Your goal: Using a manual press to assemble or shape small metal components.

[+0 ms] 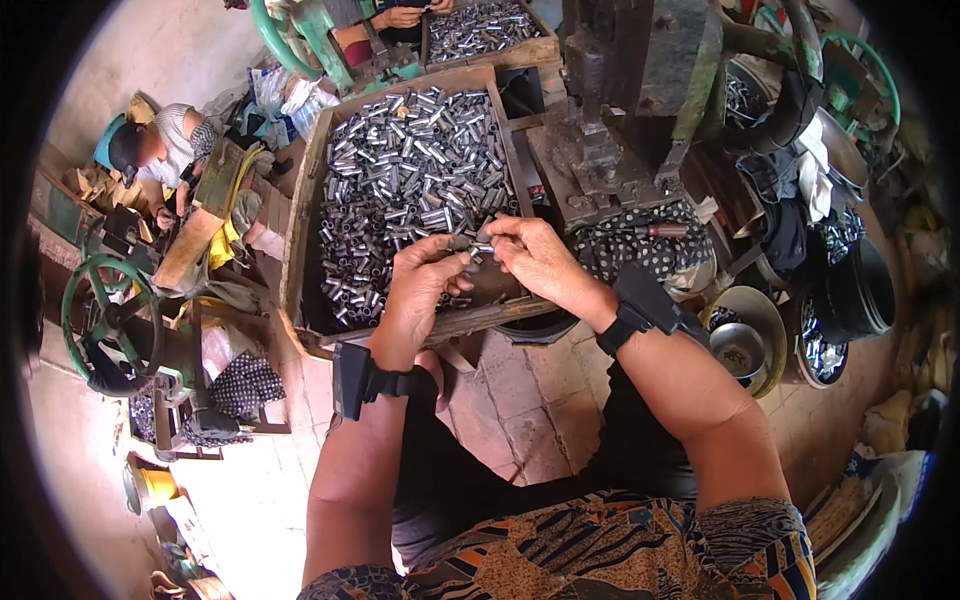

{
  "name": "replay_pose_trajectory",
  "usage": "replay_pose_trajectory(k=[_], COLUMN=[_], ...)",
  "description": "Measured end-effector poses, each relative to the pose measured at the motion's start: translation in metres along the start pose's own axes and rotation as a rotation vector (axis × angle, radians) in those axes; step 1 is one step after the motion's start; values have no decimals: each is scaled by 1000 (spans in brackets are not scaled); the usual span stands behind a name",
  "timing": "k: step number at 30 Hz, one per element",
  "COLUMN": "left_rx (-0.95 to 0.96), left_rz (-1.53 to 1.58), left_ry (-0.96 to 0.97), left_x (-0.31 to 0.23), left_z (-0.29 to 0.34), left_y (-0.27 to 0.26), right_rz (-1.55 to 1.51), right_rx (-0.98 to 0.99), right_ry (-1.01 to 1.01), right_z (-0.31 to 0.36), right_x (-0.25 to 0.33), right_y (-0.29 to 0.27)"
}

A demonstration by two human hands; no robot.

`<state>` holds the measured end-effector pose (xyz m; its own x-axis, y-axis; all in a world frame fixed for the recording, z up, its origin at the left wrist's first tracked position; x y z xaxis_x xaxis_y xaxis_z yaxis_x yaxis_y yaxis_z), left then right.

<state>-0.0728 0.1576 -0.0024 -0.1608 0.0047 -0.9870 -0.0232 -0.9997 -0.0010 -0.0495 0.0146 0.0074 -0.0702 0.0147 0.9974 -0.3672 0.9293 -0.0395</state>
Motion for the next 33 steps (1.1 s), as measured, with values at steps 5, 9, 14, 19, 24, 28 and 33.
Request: replay_pose_trajectory(k=[5, 9, 14, 19, 24, 28, 33], left_rx=[-38, -45, -100, -39, 76, 79, -37], left_rz=[171, 210, 248, 168, 16, -97, 22], left_ry=[-13, 8, 19, 28, 168, 213, 140], left_x=[4, 0, -2, 0, -6, -6, -3], left_z=[-1, 2, 3, 5, 7, 11, 3], left_y=[-3, 1, -3, 9, 32, 34, 15], right_rz=[0, 15, -34, -15, 69, 62, -20], right_rx=[-7, -2, -28, 17, 60, 65, 13], right_ry=[-34, -43, -39, -22, -90, -125, -66], right_z=[1, 3, 0, 6, 8, 6, 4], right_x=[8, 16, 14, 19, 16, 13, 10], right_y=[-3, -5, -13, -6, -1, -4, -16])
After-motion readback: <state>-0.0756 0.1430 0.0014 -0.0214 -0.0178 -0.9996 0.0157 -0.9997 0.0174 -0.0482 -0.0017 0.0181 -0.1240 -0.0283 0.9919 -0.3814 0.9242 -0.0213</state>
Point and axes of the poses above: each hand's wrist, its own z-axis away from the middle knuckle, its own y-axis out of the palm, x = y × z, the point moved 9 cm from there along -z, towards the middle knuckle, and after that the axes turned 4 degrees about -z, right-handed, at the moved point
